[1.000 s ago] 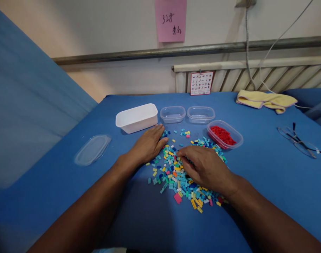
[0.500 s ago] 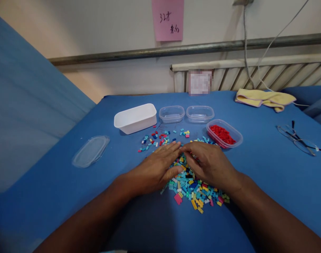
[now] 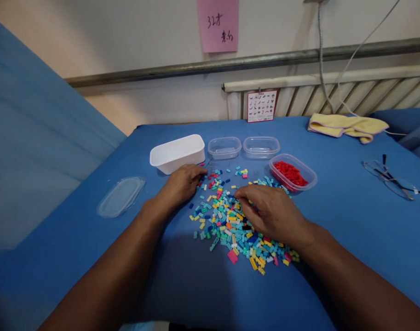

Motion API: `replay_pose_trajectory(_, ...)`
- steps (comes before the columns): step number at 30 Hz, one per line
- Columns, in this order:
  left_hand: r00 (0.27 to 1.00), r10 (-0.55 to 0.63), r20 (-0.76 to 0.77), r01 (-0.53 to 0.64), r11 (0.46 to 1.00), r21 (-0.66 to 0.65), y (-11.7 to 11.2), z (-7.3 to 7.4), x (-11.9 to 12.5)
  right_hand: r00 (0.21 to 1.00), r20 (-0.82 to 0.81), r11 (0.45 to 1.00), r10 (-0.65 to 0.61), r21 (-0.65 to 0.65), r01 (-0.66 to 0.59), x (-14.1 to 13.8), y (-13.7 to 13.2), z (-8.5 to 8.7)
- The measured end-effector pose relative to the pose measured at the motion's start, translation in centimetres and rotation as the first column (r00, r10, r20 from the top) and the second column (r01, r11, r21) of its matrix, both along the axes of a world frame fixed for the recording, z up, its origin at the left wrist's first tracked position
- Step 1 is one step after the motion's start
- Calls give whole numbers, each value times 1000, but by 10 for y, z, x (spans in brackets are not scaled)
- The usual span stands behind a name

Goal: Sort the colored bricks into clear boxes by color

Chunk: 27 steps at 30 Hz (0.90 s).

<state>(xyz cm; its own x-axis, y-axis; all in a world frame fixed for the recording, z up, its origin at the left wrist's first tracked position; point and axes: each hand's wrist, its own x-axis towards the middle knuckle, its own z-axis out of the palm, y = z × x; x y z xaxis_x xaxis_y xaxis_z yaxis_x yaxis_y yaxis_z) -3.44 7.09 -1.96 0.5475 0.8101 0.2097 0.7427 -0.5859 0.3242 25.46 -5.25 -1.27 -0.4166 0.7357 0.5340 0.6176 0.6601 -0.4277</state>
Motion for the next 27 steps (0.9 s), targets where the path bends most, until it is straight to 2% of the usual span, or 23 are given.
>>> replay_pose_trajectory(10,983,58,-172,-68,996,-54,-2,15,-15,999,34,996,6,-86,-3,2,1,-6)
replay_pose_trajectory(14,986,72,-149,-77,997,-30,-8,20,-14,1000,24,995,1,-99,1,2,1,-5)
replay_pose_trajectory(16,989,36,-145,-40,999,-20,-11,22,-12,1000,18,994,0,-109,2,1,1,-4)
replay_pose_trajectory(20,971,-50,-235,38,998,-58,-16,25,-7,1000,24,991,-9,-133,12,0,0,-3)
replay_pose_trajectory(24,958,-101,-267,72,991,-117,-20,27,-5,999,42,991,-4,-134,9,-1,0,-2)
replay_pose_trajectory(27,974,-77,-213,44,987,-154,-21,28,-6,999,48,993,-7,-118,13,-1,0,-3)
